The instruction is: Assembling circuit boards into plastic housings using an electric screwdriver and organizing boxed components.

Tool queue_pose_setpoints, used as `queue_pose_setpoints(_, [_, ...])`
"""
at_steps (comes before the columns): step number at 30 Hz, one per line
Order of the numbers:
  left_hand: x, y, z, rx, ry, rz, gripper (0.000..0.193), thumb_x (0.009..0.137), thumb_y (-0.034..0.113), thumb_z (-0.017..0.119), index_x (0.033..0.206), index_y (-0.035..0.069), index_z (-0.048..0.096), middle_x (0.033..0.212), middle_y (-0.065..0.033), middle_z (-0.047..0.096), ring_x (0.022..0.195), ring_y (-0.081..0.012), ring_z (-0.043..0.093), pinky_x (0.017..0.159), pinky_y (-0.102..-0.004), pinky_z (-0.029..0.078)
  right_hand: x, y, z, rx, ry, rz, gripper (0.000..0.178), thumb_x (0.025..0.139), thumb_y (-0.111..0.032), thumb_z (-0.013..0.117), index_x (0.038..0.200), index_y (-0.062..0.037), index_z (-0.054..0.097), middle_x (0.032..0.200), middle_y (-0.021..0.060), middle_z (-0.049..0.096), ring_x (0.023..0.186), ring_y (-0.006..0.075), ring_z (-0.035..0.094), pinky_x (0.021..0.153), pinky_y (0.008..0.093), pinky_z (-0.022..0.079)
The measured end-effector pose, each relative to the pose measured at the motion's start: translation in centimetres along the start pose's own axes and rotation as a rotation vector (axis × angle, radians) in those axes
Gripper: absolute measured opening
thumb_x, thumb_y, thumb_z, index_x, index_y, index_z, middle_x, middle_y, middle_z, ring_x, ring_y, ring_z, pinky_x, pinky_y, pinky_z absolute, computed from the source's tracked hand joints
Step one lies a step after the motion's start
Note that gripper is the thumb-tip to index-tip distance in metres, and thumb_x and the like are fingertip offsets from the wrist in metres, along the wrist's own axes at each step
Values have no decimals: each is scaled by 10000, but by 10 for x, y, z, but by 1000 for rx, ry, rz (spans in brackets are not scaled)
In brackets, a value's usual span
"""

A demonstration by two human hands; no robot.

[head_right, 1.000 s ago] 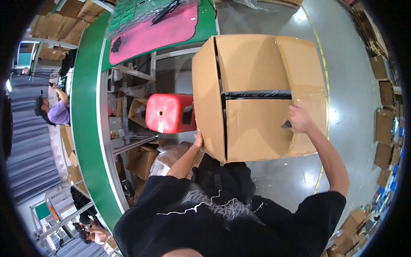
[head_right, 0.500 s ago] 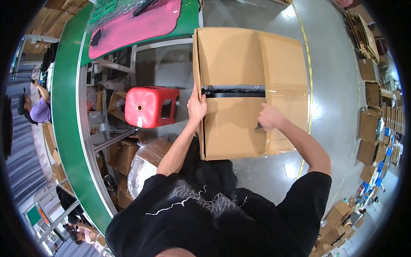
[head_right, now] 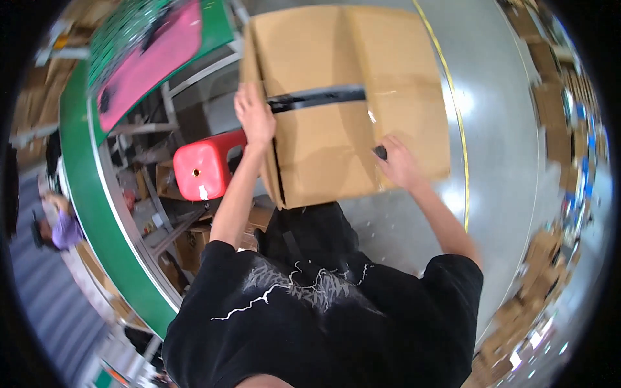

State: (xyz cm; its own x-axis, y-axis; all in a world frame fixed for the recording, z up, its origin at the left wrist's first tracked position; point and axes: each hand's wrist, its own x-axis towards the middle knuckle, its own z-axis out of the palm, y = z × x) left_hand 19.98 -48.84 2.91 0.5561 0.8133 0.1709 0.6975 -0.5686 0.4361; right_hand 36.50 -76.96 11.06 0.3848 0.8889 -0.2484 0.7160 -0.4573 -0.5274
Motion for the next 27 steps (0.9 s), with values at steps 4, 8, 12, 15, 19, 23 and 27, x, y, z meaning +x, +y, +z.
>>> queue_pose_setpoints(4, [-13,66,26,-429,-173,189,549,802,135,594,1277,8,348,1235,-212,437,1146,-376,397,992,-463,299,-81,5,55,465,209,388,329,909,-312,515,1015,-9,445,792,144,538,648,218,560,560,332,435])
queue_pose_setpoints(8, [-67,144,65,-1159,-932,-198,383,854,172,567,1163,1,419,1020,-120,558,954,-228,545,827,-363,445,-108,-12,87,1169,95,818,360,924,-357,480,983,-4,437,653,10,437,498,90,405,444,250,348])
queue_pose_setpoints(12, [-83,187,62,-1260,-1107,-510,260,842,130,578,1042,21,453,943,-82,547,833,-169,556,738,-308,476,-120,0,116,1236,-3,721,370,916,-378,491,851,-14,494,598,-3,433,503,89,409,449,269,353])
queue_pose_setpoints(15, [-80,195,53,-1242,-1086,-492,186,838,123,579,945,43,449,877,-56,532,785,-148,547,686,-285,473,-126,22,126,1040,388,804,440,899,-413,515,649,-52,496,556,-3,460,512,89,427,458,293,346])
queue_pose_setpoints(19, [-86,194,51,-1304,-1006,-433,182,833,111,580,948,46,455,816,-43,534,731,-149,555,642,-273,472,-194,149,66,1357,1458,806,377,940,-325,477,640,-97,457,551,-19,420,475,91,367,447,269,320])
queue_pose_setpoints(23, [-92,155,99,-953,-879,-177,252,822,168,595,972,7,472,817,-70,549,646,-176,543,653,-318,464,-150,111,-34,992,1241,689,268,948,-268,473,815,-35,479,649,-6,449,527,78,420,468,235,332])
queue_pose_setpoints(27, [-106,151,87,-445,-601,332,454,759,313,612,1082,19,489,955,-126,517,934,-291,483,840,-421,351,-59,107,-61,798,687,434,266,960,-256,438,915,-24,562,697,-13,457,622,81,432,563,212,341])
